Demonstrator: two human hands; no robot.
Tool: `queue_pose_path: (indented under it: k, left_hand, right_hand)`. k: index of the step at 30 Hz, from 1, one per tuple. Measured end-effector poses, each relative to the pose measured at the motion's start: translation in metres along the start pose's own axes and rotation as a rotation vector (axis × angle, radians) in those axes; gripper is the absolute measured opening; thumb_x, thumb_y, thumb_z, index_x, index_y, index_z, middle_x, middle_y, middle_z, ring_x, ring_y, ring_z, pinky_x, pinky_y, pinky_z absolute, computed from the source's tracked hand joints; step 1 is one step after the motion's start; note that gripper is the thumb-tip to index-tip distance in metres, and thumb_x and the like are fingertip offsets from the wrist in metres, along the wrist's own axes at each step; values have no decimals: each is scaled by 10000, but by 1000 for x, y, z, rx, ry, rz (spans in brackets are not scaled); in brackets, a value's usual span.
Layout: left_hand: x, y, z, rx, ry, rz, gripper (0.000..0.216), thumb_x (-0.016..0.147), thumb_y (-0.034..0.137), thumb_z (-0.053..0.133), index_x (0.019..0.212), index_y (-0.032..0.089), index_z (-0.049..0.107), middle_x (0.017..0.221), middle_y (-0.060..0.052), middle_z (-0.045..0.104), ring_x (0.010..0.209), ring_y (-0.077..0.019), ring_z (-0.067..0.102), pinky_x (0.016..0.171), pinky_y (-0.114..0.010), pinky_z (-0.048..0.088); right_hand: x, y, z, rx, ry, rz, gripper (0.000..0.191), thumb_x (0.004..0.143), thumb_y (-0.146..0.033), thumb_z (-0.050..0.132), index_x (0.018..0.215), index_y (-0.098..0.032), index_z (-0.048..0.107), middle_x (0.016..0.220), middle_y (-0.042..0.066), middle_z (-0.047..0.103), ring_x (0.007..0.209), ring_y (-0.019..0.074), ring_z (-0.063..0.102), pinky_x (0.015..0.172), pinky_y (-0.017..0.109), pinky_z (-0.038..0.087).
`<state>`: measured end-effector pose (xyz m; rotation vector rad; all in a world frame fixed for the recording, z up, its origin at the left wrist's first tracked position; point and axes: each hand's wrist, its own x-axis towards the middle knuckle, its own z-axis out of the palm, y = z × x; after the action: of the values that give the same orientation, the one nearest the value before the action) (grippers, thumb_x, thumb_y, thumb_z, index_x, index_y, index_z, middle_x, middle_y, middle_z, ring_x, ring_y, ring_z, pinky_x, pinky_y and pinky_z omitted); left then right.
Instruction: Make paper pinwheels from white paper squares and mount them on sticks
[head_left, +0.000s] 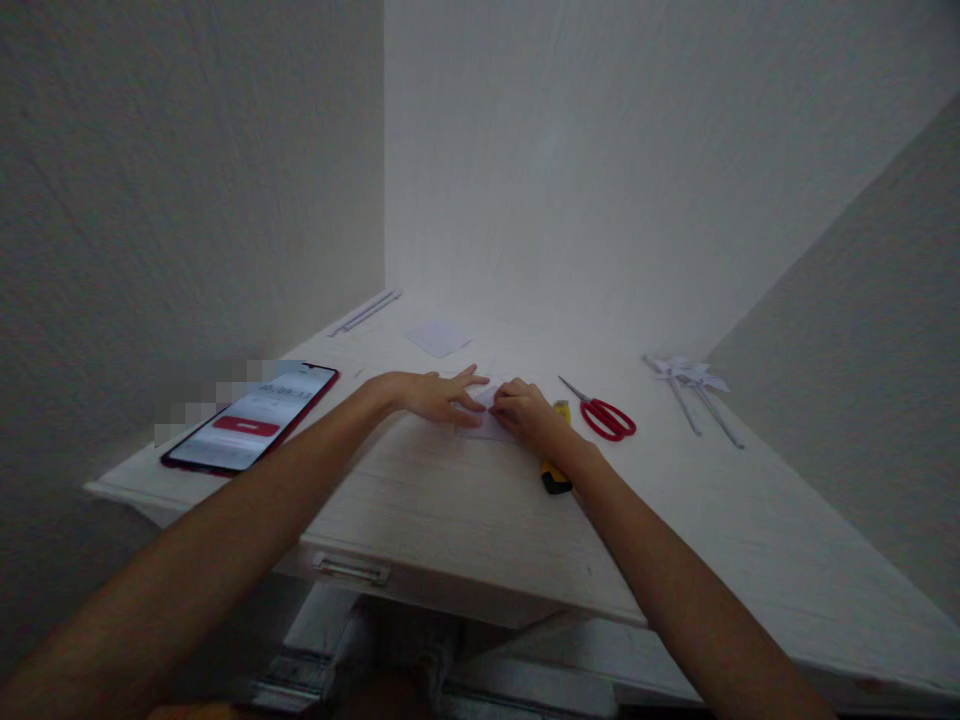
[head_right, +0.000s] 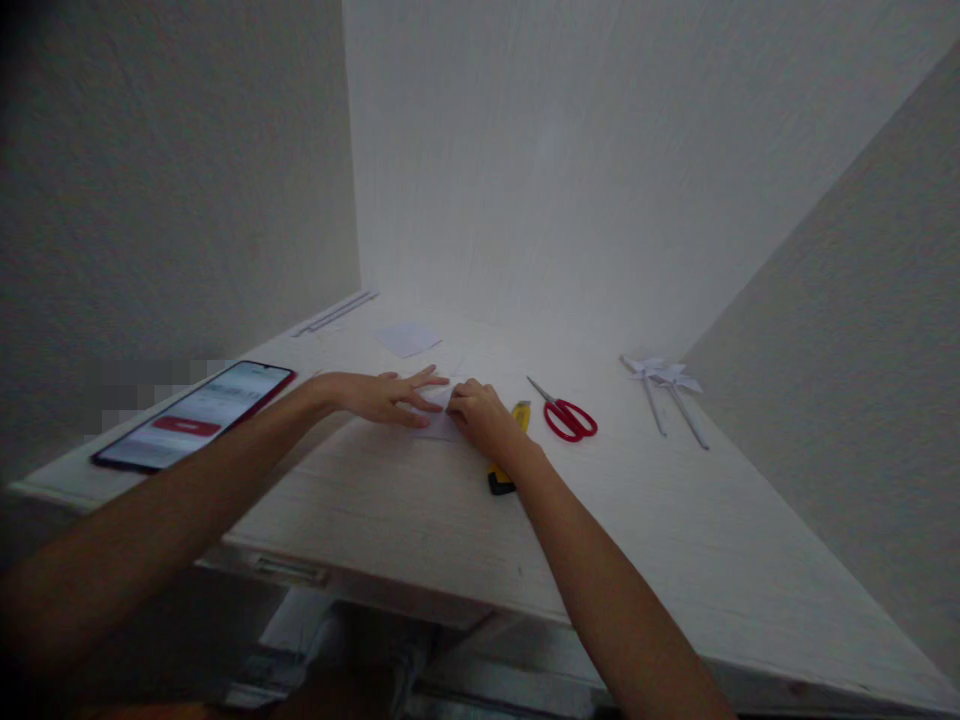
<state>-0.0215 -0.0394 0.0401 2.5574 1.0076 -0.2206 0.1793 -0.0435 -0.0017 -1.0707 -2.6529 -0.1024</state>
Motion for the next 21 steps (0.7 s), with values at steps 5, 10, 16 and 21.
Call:
queue_pose_path:
  k: [5,10,16,21]
  left_hand:
    - [-1,-4,1,26,23,-29,502,823,554,311,1259,330,421,1475,17,16,1332,-283,-80,999,-600,35]
    - [1,-2,5,76,51,-59,426,844,489,330,1219,339,468,1471,-6,88,1336,-285,-54,962,-648,45]
    - [5,0,7,168,108,-54,360,867,430,336,1173,355,511,1447,-41,201,1337,-290,-13,934,-669,61]
    - [6,0,8,197,117,-72,341,872,394,346,1170,369,509,1429,-62,247,1336,-296,11,917,-682,86]
  right_hand:
    - [0,-1,-1,-21,-10,-11,143,807,-130,515,818,-152,657,866,62,612,858,175,481,728,300,328]
    - [-1,-2,-2,-45,-1,-39,146,809,-137,511,817,-152,655,870,64,608,857,183,481,728,317,334]
    - [-3,1,2,42,55,-49,180,807,-101,487,833,-146,659,867,78,575,837,161,472,755,290,389]
    - [-3,4,4,99,85,-39,194,801,-96,487,850,-167,661,861,68,564,820,154,490,754,293,420]
